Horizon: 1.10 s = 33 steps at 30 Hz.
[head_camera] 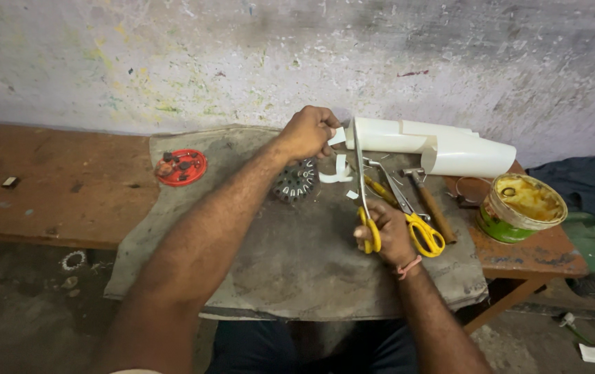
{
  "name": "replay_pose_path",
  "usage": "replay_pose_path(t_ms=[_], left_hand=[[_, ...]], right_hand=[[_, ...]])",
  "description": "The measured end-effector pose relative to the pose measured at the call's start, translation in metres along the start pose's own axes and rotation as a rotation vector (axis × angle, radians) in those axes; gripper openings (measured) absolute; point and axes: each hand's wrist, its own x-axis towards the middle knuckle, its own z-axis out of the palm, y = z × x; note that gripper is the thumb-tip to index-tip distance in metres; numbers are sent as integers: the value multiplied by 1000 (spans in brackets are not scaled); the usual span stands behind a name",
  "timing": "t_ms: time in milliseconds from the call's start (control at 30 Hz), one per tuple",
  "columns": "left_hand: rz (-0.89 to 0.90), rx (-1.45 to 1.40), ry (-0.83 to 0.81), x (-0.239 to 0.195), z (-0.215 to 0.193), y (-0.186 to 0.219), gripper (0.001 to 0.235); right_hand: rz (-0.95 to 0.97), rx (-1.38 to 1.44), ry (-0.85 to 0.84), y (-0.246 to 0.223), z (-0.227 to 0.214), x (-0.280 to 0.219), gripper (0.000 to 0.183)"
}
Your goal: The person cuts strips of white insulation paper and inserts them into the slots of a ceiling fan motor stator. They also place a metal hub into the center of the stator assembly.
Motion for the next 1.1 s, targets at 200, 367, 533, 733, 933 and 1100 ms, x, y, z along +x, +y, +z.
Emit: replay_pose_path(t_ms=[200,367,533,733,933,1100], left_hand=[[31,-74,44,-24,-1,-2,22],[40,-131,34,-44,1,-16,21],[-63,-162,53,-54,20,-50,13],[-89,-216,-22,-53,65,-85,11],[-171,-102,-65,-49,98,-120,9],[78,185,123,-53,108,-143,16]], right_hand=[[45,92,120,0,2,3,66],[20,-315,141,-35,7,-1,62],[308,-1144,175,-92,-22,17,43],[445,-1697,18,-121,-55,55,36],[463,-1717,-84,-105,-78,73,41],[297,-1449,-56,-93,-87,71,33]])
